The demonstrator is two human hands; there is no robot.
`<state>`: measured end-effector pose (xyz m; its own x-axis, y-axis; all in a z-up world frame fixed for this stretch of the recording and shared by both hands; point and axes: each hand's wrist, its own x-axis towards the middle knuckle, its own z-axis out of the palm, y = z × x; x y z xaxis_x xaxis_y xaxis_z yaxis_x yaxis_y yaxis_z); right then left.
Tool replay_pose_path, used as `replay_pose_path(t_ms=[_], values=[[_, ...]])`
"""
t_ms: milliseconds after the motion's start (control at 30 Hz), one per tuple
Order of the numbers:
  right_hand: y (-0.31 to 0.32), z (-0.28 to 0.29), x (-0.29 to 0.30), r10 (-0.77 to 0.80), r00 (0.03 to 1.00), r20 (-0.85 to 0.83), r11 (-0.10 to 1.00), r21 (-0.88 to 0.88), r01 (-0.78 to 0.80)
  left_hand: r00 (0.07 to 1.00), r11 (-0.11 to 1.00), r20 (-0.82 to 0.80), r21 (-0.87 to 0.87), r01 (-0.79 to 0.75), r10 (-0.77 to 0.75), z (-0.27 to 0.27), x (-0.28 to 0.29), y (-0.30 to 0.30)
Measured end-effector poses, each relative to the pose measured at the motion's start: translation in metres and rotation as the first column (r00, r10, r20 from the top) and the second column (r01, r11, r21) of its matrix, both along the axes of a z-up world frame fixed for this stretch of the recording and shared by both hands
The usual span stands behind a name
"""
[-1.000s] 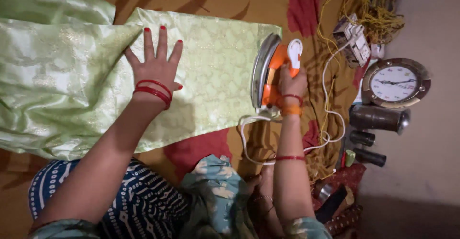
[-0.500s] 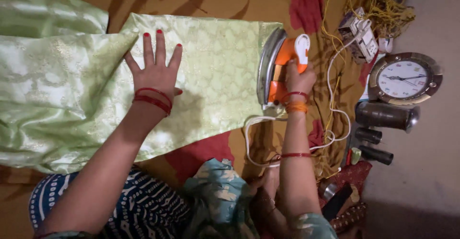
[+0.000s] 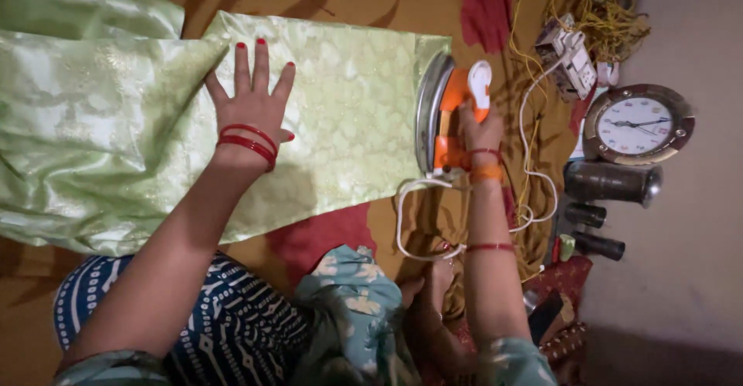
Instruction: Iron a green silk garment while sitting on a bed.
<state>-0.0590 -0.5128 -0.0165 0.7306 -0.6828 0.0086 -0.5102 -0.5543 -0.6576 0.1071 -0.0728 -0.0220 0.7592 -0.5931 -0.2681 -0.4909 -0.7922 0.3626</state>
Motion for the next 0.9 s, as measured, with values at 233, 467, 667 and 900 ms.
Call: replay_pose_path(t_ms=[233, 467, 667, 900], values=[[0.027, 0.018, -0.052, -0.065, 0.995, -0.075, 0.984, 0.158, 0.077, 1.0, 1.0, -0.026, 0.024, 0.006, -0.005, 0.001, 0.0, 0.0], [0.011, 0.006, -0.038, -0.06, 0.998, -0.02, 0.941, -0.335, 0.05, 0.99, 0.996, -0.14, 0.085, -0.005, 0.017, 0.006, 0.01, -0.011], [0.015, 0.04, -0.016, -0.085, 0.989, -0.117, 0.986, -0.15, 0.067, 0.995, 0.999, -0.099, 0.05, -0.008, 0.013, 0.011, 0.002, -0.005], [0.101, 0.082, -0.021, 0.144, 0.968, -0.204, 0.982, -0.089, -0.165, 1.0, 0.999, 0.007, 0.033, 0.014, -0.015, 0.011, 0.005, 0.008]])
